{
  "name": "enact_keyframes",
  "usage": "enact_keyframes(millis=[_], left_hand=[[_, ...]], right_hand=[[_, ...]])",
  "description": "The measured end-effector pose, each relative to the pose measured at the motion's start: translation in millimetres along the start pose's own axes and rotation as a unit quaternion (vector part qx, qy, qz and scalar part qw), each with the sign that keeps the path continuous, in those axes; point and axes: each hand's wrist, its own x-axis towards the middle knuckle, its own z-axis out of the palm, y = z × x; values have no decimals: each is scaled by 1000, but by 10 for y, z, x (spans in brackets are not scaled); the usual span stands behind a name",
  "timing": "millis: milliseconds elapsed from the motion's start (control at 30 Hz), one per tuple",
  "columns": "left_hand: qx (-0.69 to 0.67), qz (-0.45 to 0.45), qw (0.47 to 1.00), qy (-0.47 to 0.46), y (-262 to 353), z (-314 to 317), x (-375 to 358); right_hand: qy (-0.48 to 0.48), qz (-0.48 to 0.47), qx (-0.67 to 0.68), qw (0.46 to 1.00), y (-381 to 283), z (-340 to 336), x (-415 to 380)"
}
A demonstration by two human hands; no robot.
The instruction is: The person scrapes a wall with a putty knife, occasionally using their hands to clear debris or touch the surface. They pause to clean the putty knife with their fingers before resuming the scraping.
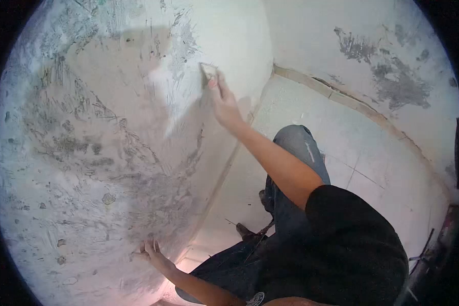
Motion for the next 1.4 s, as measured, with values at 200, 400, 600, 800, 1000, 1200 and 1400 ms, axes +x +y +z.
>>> enact_keyframes(millis=[200, 400, 600, 800, 1000, 1200, 1400], left_hand=[[3, -22, 999, -33, -7, -29, 60], [-39, -6, 999, 36, -55, 90, 39], [27, -7, 1000, 0, -117, 6, 133], [29, 7, 999, 31, -90, 89, 65], [3, -8, 1000, 28, 7, 136, 24], [11, 17, 999, 30, -43, 119, 2], [18, 4, 999, 43, -92, 119, 29]], right_hand=[[-14, 134, -3, 991, 82, -90, -69], [-52, 109, 18, 993, -1, -139, -73], [-8, 103, -1, 995, 294, -158, -21], [-57, 52, 13, 997, -15, -67, -243], [21, 100, -151, 983, 262, -65, -183], [33, 125, -84, 988, 240, -108, -174], [-1, 34, -62, 997, 227, -129, 13]])
